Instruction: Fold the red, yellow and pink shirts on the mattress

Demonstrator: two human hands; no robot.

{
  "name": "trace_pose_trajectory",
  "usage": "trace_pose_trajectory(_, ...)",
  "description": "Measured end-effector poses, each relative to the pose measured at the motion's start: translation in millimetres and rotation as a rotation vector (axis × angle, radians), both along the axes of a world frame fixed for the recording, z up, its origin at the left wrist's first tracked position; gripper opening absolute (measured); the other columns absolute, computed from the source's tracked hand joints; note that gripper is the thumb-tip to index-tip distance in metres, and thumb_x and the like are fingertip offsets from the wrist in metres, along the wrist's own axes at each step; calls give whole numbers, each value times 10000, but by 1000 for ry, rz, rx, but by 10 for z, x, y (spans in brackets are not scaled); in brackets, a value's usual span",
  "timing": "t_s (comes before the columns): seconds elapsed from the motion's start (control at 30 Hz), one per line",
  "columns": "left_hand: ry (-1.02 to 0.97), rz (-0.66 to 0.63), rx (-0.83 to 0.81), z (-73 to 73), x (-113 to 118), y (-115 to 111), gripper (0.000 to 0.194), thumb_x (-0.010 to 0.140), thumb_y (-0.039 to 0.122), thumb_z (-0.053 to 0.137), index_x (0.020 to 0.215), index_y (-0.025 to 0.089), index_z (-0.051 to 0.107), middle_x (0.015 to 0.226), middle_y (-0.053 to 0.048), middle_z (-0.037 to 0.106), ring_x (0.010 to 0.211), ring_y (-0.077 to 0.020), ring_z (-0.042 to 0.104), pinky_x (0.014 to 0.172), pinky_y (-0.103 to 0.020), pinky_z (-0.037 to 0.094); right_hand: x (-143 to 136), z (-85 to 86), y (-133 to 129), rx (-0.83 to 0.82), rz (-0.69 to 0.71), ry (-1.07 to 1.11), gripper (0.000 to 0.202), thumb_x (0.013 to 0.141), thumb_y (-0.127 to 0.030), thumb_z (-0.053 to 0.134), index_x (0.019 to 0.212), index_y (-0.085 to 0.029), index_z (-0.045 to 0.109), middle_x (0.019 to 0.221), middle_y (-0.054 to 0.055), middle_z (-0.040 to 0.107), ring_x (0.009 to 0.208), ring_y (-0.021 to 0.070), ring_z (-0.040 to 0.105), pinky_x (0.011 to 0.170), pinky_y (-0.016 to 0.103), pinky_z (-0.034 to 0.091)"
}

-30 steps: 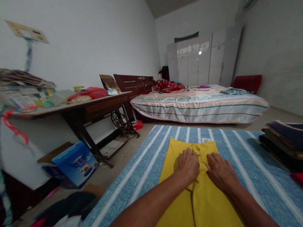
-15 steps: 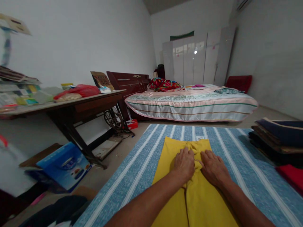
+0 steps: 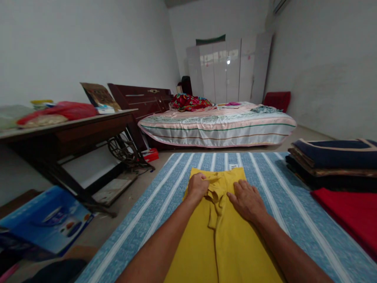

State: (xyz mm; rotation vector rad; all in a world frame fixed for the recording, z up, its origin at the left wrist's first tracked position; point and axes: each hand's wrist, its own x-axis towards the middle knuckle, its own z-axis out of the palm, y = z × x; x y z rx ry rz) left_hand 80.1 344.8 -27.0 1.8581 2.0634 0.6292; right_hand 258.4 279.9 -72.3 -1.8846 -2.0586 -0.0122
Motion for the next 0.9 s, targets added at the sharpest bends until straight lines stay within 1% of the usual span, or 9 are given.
trace_pose_trajectory(0.13, 57, -50, -38, 93, -80, 30, 115, 670, 91, 555, 631, 171, 627, 648, -31, 647, 637, -163, 589, 519, -236, 335, 6, -12, 5, 3, 5, 7, 347, 915, -459, 380, 1030, -176, 546, 1148, 129, 549, 1142, 287, 443, 915, 406, 306)
trace_pose_trajectory(0.2, 103, -54, -38, 168, -112, 30, 107, 659, 95, 563, 601, 164, 619, 625, -45, 636, 617, -170, 575, 516, -247, 316, 7, -7, 6, -3, 5, 8, 353, 913, -464, 386, 1030, -172, 548, 1137, 130, 552, 1136, 286, 446, 912, 406, 307)
trace_pose_trajectory(0.33, 156, -64, 17, 331, -123, -13, 107, 696, 139, 543, 662, 171, 639, 660, -28, 646, 623, -149, 561, 502, -232, 291, 6, 6, 5, 4, 4, 11, 368, 915, -468, 377, 1042, -170, 551, 1145, 133, 551, 1134, 285, 445, 918, 405, 302)
trace_pose_trajectory(0.4, 166, -64, 38, 386, -117, -41, 124, 717, 157, 529, 705, 178, 651, 687, -16, 656, 644, -144, 567, 500, -224, 292, 6, 6, 4, 7, 3, 16, 370, 918, -467, 371, 1046, -170, 553, 1159, 136, 546, 1135, 284, 445, 924, 406, 297)
trace_pose_trajectory(0.47, 216, -57, 20, 400, -122, -59, 143, 729, 165, 523, 746, 183, 663, 732, -25, 673, 674, -152, 584, 511, -227, 303, 5, 1, 4, 12, 1, 21, 367, 919, -468, 371, 1036, -172, 554, 1154, 133, 546, 1130, 285, 448, 919, 406, 297)
trace_pose_trajectory(0.63, 342, -41, -95, 338, -165, -84, 165, 740, 150, 522, 777, 164, 681, 807, -90, 700, 722, -192, 624, 537, -249, 329, -3, 5, -2, 43, 8, 30, 315, 911, -449, 405, 1025, -194, 550, 1074, 108, 563, 1082, 281, 475, 876, 395, 311)
trace_pose_trajectory(0.73, 314, -38, -60, 358, -185, -100, 167, 757, 151, 509, 776, 167, 674, 780, -74, 698, 724, -185, 629, 527, -246, 320, -9, 36, -7, 95, 10, 43, 243, 904, -406, 438, 980, -207, 554, 1026, 87, 575, 1029, 263, 498, 864, 383, 311)
trace_pose_trajectory(0.83, 263, -41, -12, 402, -206, -92, 156, 751, 152, 507, 762, 184, 660, 760, -45, 692, 713, -171, 624, 525, -240, 320, -12, 75, -7, 158, 9, 50, 201, 914, -355, 427, 957, -207, 555, 1004, 76, 590, 996, 241, 508, 910, 381, 280)
trace_pose_trajectory(0.9, 263, -51, -7, 398, -222, -72, 151, 746, 156, 506, 753, 187, 653, 765, -44, 692, 716, -174, 625, 532, -243, 326, -12, 90, -2, 172, 20, 53, 189, 919, -331, 418, 942, -206, 558, 993, 71, 597, 978, 228, 512, 914, 365, 276)
